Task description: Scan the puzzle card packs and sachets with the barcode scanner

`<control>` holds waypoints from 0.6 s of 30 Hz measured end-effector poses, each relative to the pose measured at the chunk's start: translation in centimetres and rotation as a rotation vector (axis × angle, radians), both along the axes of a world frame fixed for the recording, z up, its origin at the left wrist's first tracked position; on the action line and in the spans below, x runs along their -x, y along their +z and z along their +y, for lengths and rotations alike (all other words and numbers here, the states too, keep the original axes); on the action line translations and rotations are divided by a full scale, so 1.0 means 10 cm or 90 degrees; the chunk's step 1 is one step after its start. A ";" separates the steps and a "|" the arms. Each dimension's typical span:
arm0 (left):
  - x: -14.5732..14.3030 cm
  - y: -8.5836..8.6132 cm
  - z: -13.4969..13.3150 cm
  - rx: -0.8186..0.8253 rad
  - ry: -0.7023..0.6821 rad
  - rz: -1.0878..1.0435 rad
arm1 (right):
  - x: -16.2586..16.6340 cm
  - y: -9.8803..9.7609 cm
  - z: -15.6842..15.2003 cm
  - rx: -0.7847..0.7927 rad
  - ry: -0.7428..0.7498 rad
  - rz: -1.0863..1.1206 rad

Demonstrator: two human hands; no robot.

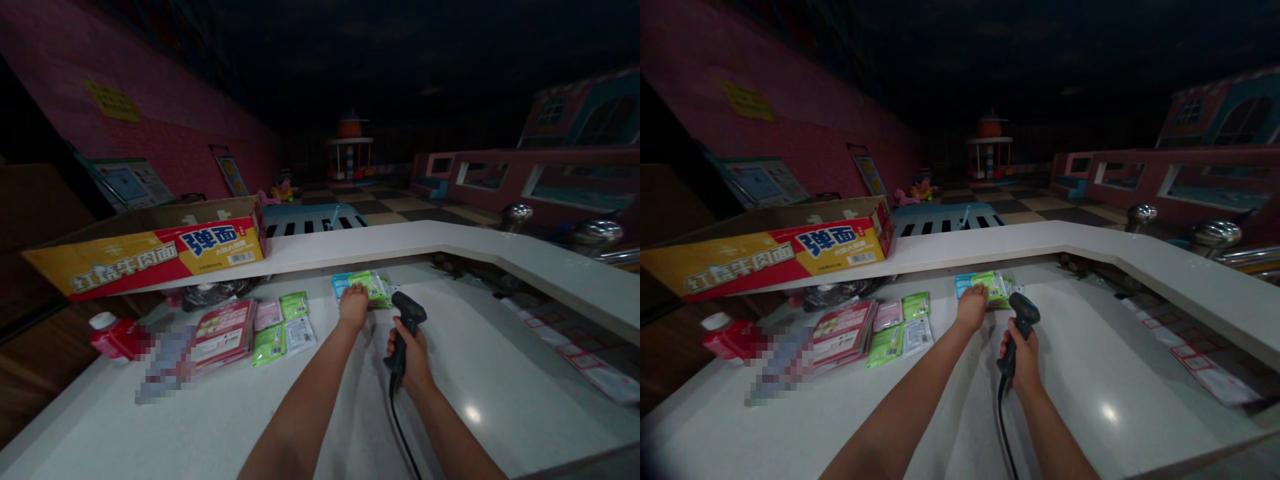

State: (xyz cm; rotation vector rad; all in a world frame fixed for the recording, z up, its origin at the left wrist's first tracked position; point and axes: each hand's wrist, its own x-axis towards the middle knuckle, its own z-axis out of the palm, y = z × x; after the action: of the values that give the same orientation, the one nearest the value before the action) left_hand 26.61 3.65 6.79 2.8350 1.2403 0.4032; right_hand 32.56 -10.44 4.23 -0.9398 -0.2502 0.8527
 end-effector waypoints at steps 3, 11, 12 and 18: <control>0.03 0.09 -0.05 -0.036 0.000 0.001 | 0.01 0.01 0.00 0.003 0.000 0.006; 0.27 0.32 0.03 -0.083 0.086 -0.071 | 0.01 0.00 -0.01 0.011 0.004 -0.004; 0.31 0.32 0.07 -0.058 0.086 -0.099 | 0.01 0.00 -0.01 0.012 0.007 -0.004; 0.52 0.25 0.13 0.072 0.021 -0.432 | 0.01 -0.01 -0.02 0.007 0.011 -0.012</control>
State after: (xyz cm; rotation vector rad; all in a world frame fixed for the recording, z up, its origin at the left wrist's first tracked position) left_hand 21.43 4.98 9.28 2.2617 1.1028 1.1294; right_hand 32.42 -10.67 4.10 -0.9572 -0.2698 0.8620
